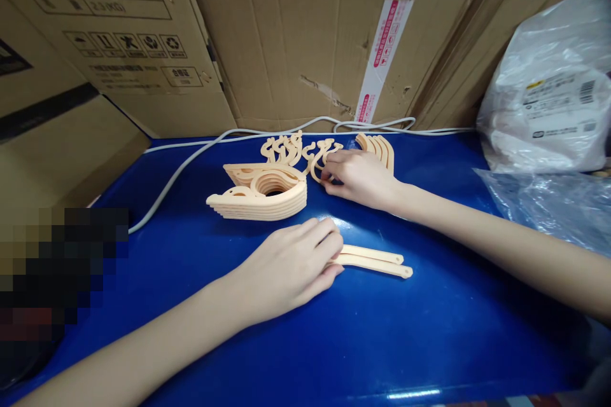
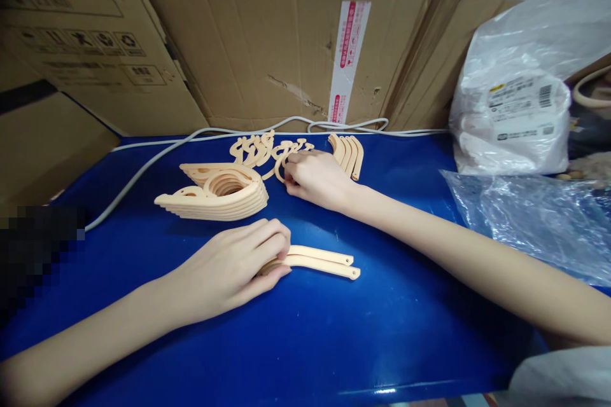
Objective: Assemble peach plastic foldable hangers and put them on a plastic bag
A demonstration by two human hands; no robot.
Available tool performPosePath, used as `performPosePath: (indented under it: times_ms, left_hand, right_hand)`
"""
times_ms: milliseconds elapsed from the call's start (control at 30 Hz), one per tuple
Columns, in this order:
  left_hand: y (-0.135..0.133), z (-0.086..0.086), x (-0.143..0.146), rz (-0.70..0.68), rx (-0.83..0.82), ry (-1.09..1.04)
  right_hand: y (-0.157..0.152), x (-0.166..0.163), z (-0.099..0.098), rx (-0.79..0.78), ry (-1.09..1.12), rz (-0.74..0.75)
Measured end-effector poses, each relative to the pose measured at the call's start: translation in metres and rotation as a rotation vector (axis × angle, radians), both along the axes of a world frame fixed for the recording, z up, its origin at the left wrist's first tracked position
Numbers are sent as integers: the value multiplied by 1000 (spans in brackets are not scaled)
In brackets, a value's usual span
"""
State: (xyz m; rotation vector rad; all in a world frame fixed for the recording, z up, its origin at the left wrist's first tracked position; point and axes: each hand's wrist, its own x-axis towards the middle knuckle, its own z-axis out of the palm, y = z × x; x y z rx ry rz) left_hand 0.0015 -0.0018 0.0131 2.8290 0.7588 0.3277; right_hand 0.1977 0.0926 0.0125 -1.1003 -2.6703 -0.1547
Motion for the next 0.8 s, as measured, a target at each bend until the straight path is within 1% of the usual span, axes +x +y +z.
performPosePath:
  times_ms: [133, 233, 300, 333, 367, 400, 467, 533, 567, 633, 800]
  left_hand:
    - [0, 1, -1, -1, 27, -42]
    - [-2, 0, -2, 26, 150, -141]
    - [-3, 0, -3, 78, 246, -202]
    - [-4, -1, -3, 113, 264, -234]
    - [-4, -1, -3, 149, 248, -266]
    - [-5, -1, -3, 183, 194, -295]
    - [-5, -2, -1, 217, 7, -331]
    - [-5, -3, 1, 227, -192, -337]
    - [-5, -3, 2, 235, -266, -336]
    - [-4, -3, 4, 262, -349, -330]
    - [-4, -3, 7, 333, -471, -379]
  right_hand:
    - [-10, 8, 5, -7, 43, 32]
    - [-31, 19, 8, -25, 95, 77]
    - [-50, 25, 11, -102, 213, 131]
    - [-60, 28, 11, -134, 271, 158]
    - [-69, 29, 12, -173, 319, 183]
    - [-78, 30, 12, -212, 359, 201]
    - [-90, 31, 11, -276, 404, 233]
    - [-96, 30, 8, -300, 386, 245]
    - [-97, 30, 6, -303, 370, 246]
    - [-96, 29, 3, -315, 354, 238]
    - [-94, 30, 3, -416, 377, 241]
